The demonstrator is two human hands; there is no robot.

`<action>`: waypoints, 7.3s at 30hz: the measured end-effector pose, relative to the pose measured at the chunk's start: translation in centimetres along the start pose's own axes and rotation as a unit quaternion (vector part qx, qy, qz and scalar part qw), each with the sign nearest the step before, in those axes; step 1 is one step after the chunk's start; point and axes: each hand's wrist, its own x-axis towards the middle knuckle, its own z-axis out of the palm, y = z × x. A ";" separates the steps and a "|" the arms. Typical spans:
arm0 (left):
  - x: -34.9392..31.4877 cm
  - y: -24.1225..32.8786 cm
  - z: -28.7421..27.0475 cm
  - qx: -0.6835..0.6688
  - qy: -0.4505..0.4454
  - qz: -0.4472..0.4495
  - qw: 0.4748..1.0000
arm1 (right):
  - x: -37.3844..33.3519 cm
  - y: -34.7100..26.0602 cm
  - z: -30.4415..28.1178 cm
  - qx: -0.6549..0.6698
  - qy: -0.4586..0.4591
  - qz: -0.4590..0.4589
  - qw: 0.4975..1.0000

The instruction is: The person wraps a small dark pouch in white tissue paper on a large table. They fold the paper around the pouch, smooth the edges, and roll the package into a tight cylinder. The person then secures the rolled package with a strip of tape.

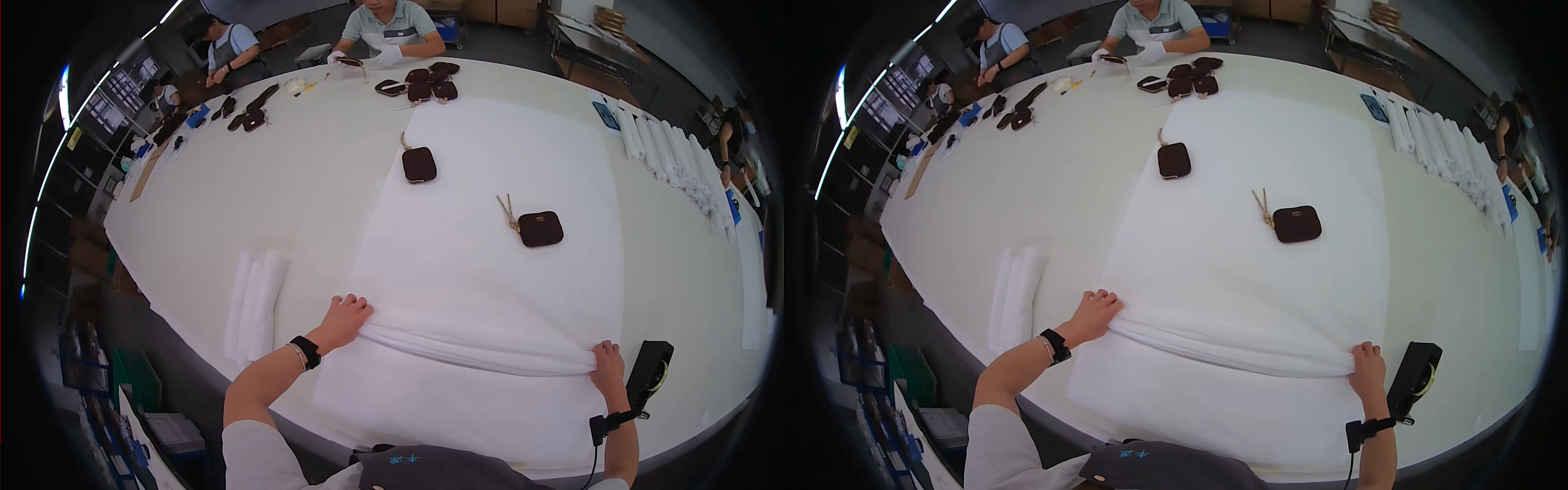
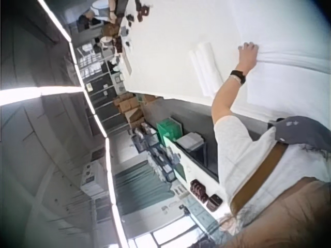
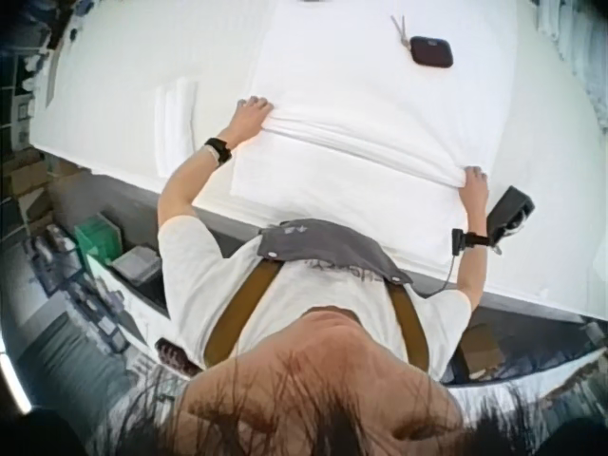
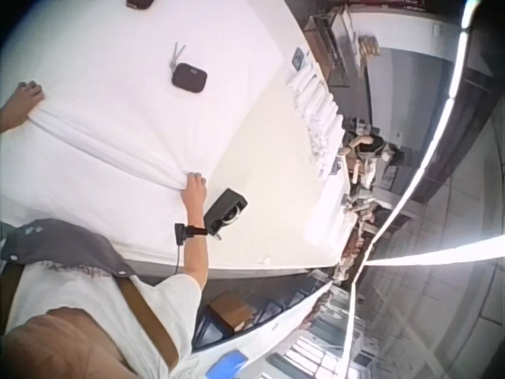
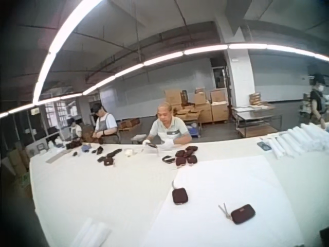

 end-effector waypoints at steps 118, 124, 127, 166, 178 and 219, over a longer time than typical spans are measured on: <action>1.3 9.7 4.4 -0.873 0.325 -0.322 0.168 | 14.3 -25.6 -5.0 0.937 -0.309 -0.162 0.026; 1.0 9.9 4.0 -0.877 0.326 -0.312 0.166 | 14.1 -26.8 -4.5 0.934 -0.322 -0.155 0.019; 1.2 10.0 4.0 -0.879 0.330 -0.301 0.166 | 14.0 -27.1 -4.5 0.934 -0.322 -0.153 0.023; 1.3 10.2 3.9 -0.873 0.337 -0.299 0.185 | 12.5 -26.7 -9.2 0.519 0.059 -0.304 0.797; 1.2 10.2 3.7 -0.871 0.343 -0.308 0.170 | 13.8 -26.5 -5.8 0.539 -0.007 -0.173 0.825; 1.9 10.6 3.5 -0.855 0.387 -0.322 0.123 | 7.3 -36.4 1.1 0.247 0.015 -0.224 0.943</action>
